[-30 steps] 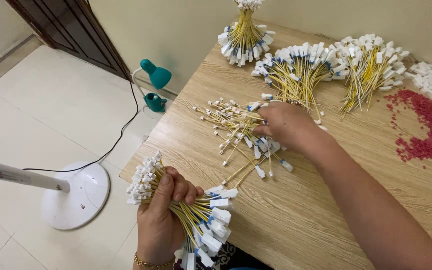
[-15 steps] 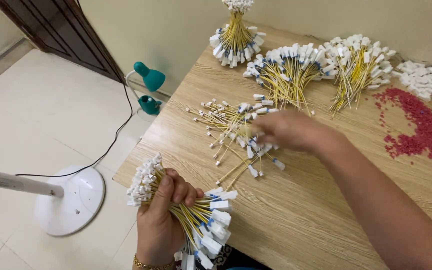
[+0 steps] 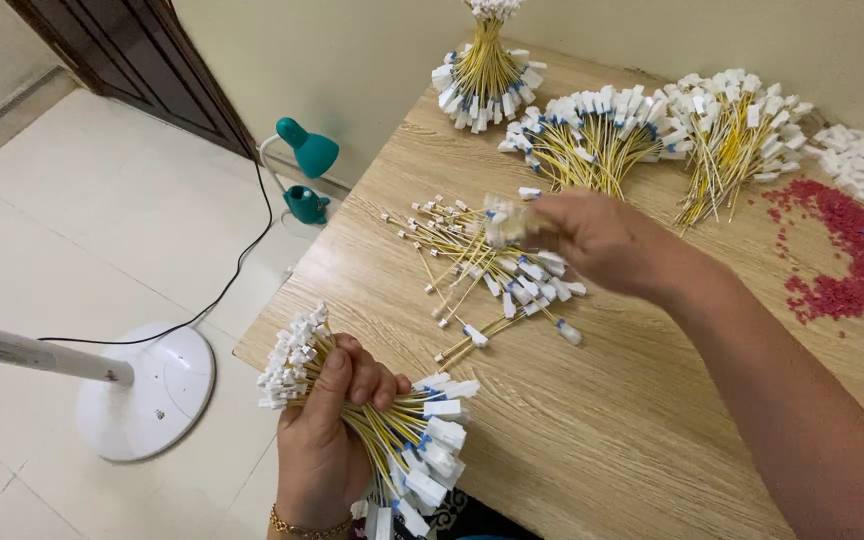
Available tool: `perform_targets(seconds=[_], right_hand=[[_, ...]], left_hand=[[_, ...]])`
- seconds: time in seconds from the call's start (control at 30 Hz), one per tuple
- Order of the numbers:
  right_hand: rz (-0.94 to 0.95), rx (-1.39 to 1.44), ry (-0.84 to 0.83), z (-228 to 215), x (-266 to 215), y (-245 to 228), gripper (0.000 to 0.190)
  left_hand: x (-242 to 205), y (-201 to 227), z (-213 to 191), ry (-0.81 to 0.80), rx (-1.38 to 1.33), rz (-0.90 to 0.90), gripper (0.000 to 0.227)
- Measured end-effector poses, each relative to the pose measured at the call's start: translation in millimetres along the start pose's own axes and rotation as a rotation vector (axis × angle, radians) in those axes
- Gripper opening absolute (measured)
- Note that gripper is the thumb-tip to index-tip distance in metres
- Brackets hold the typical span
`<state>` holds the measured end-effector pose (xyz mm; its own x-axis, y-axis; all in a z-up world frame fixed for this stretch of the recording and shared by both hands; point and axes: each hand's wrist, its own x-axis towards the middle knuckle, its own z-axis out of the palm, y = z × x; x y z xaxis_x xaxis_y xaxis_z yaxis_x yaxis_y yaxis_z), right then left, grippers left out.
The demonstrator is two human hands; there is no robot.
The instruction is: Sorting and bundling small electrical wire harnesses with white connectors on a wooden desk.
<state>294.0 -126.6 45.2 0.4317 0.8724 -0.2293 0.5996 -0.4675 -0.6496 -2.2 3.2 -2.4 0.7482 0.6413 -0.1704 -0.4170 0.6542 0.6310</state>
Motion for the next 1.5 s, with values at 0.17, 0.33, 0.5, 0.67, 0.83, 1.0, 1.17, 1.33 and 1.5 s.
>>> perform_targets(seconds=[0.17,0.33,0.5,0.67,0.83,1.0,1.17,1.33,1.5], right_hand=[[-0.067,-0.296,0.12,6.2,30.9,-24.6,0.028],[0.187,-0.235,-0.1,31.7,63.1,-13.9,0.024],[-0.115,-0.535,-0.204,38.9,61.8,-49.3,0.04],[-0.042,-0.628,-0.214,50.9,67.1,-42.0,0.032],[-0.169,-0.654,-0.142,48.3,64.6,-22.7,0.024],[-0.158,-0.589,-0.105,41.1,53.3,-21.4,0.019],[-0.28,-0.449,0.108,39.3,60.8,12.0,0.028],[-0.201,-0.23,0.34,12.8,44.2,8.6,0.042],[-0.034,0.523,0.398,1.3,38.9,24.1,0.031]], left_hand=[[0.5,1.8,-0.3,0.018,0.004,0.003,0.018],[0.1,8.9,-2.0,0.057,0.042,0.019,0.019],[0.1,10.2,-5.6,0.076,0.027,0.015,0.019],[0.5,9.5,-8.1,0.073,0.013,0.014,0.018],[0.6,8.9,-9.3,0.044,-0.026,0.014,0.017],[-0.8,8.0,-4.1,0.083,0.003,0.004,0.018],[-0.3,4.0,-8.5,0.069,0.005,0.004,0.018],[0.0,2.6,-4.1,0.048,0.026,0.015,0.019],[0.7,0.9,0.2,0.094,0.084,0.003,0.021]])
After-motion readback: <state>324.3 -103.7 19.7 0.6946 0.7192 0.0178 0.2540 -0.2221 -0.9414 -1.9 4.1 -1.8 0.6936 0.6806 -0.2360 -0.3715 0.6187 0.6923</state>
